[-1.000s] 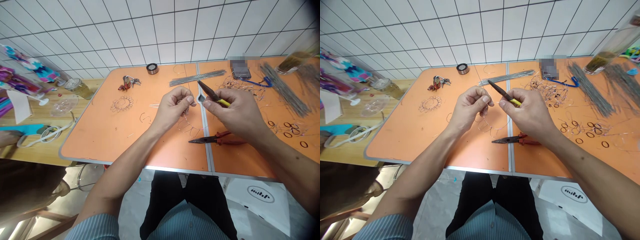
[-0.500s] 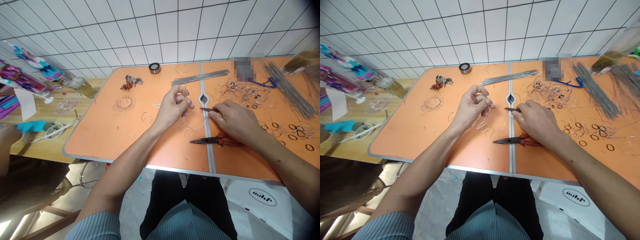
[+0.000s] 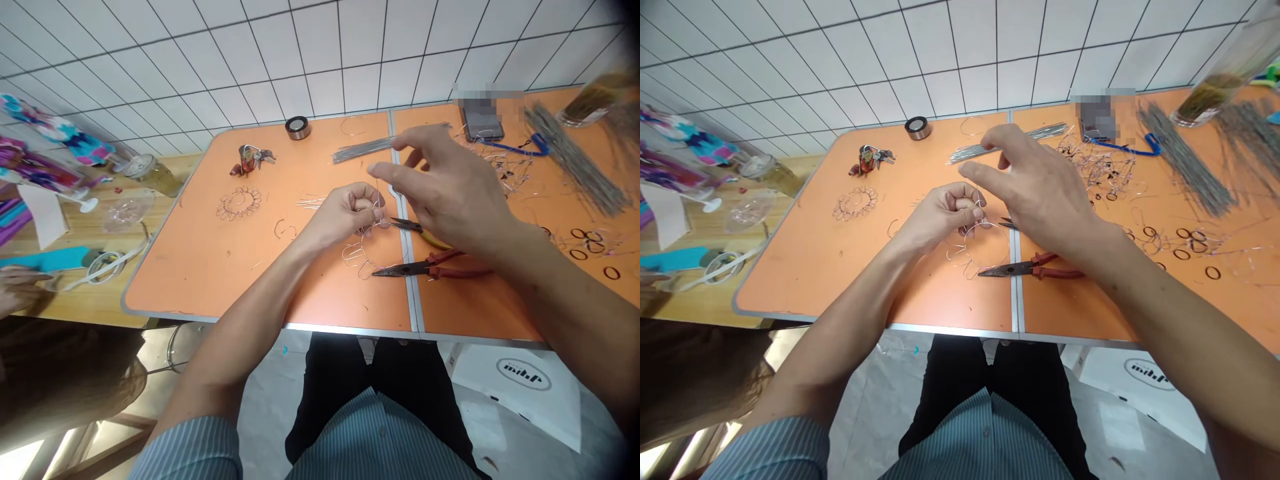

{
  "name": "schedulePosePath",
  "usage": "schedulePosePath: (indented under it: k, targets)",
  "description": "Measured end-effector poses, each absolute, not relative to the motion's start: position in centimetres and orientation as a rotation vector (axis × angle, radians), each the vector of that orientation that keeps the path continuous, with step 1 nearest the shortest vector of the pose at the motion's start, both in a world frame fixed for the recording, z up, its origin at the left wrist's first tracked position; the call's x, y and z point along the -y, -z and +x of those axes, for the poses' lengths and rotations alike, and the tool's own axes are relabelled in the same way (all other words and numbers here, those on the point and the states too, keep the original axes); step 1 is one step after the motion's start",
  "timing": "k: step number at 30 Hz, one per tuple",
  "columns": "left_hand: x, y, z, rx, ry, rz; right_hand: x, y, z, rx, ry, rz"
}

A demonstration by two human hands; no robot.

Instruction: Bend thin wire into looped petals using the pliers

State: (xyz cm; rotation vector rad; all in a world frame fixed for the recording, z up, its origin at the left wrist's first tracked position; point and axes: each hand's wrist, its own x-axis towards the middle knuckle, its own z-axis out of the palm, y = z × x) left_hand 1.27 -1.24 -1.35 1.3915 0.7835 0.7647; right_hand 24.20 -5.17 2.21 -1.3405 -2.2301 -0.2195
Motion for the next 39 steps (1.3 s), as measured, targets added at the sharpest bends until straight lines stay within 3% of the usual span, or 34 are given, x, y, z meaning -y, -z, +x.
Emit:
schedulePosePath:
  k: [11, 39]
  targets:
    - [1.5, 0.9, 1.4, -0.767, -0.703, 1.313, 2.7, 0.0, 24.7, 2.268, 0.315, -1.166]
    - [1.4, 0.4, 1.6, -0.777, -0.619, 1.236, 2.7, 0.1, 26.3, 2.284, 0.361, -1.157]
